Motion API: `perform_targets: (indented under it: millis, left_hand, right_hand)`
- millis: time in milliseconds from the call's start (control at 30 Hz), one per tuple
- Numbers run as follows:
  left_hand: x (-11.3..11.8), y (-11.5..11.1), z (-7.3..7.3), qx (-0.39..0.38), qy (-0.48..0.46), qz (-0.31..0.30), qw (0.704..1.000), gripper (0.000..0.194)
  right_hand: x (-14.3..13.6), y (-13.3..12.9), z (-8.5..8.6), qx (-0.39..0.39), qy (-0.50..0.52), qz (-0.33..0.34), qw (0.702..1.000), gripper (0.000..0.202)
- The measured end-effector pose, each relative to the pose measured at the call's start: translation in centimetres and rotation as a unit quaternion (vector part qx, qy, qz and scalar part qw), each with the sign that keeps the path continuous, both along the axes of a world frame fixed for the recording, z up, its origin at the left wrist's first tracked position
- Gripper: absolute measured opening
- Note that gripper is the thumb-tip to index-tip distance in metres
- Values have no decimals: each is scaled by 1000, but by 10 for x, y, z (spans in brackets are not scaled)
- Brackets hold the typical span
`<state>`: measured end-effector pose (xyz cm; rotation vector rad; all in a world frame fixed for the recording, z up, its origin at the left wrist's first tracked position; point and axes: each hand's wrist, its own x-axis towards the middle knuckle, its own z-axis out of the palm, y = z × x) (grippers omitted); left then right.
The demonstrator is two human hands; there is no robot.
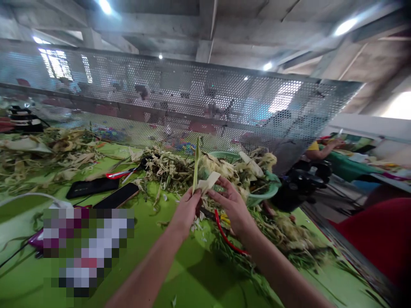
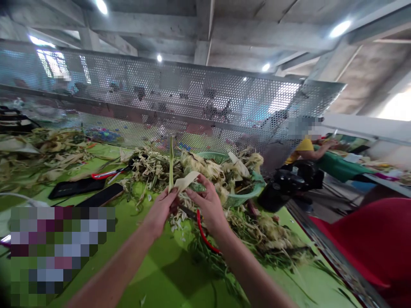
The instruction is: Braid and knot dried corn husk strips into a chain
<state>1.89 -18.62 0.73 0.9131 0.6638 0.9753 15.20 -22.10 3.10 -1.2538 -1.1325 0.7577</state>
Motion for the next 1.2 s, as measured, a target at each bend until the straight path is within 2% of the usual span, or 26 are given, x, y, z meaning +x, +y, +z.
perform_targets:
  millis: [100, 200, 267, 367, 467, 567, 667, 833, 933, 1033, 1200]
  left_hand:
    - [-4, 2, 1, 12, -10, 22, 1000, 41]
    - [-4, 3, 1, 27, -3, 29, 999, 45]
    - [-1, 1, 1, 39, 6, 14, 999, 46]
    - [5, -4, -1, 51, 17, -48, 997, 44]
    - [8, -6, -3, 51, 50, -101, 992, 45]
    - [9, -6, -7, 58, 87, -107, 989, 48]
    - [9, -5, -11, 61, 116, -119, 984, 51]
    - [11, -5, -16, 91, 154, -149, 973, 55]
    - [11, -6, -17, 118, 186, -169, 961, 57]
    - [10, -10, -15, 161, 215, -197, 943, 55]
    - [9, -23, -8, 213, 218, -231, 924, 51]
  right_hand:
    - [2, -1, 2, -31, -6, 1, 999, 51]
    - [-2, -3, 3, -65, -4, 69, 996, 39]
    - [-8, -5, 2, -59, 16, 120, 991, 37]
    - [-12, -6, 1, -55, 73, 161, 983, 38]
    - [-8, -6, 2, -42, 121, 124, 984, 33]
    - [-1, -4, 6, -13, 124, 53, 991, 26]
    - [1, -4, 11, 12, 103, 19, 994, 25]
    - [-2, -8, 13, 7, 135, 54, 989, 41]
    - [-3, -11, 14, -15, 138, 78, 987, 37]
    - [-5, -12, 17, -3, 138, 62, 988, 29]
    - [-5, -14, 22, 18, 165, 17, 986, 31]
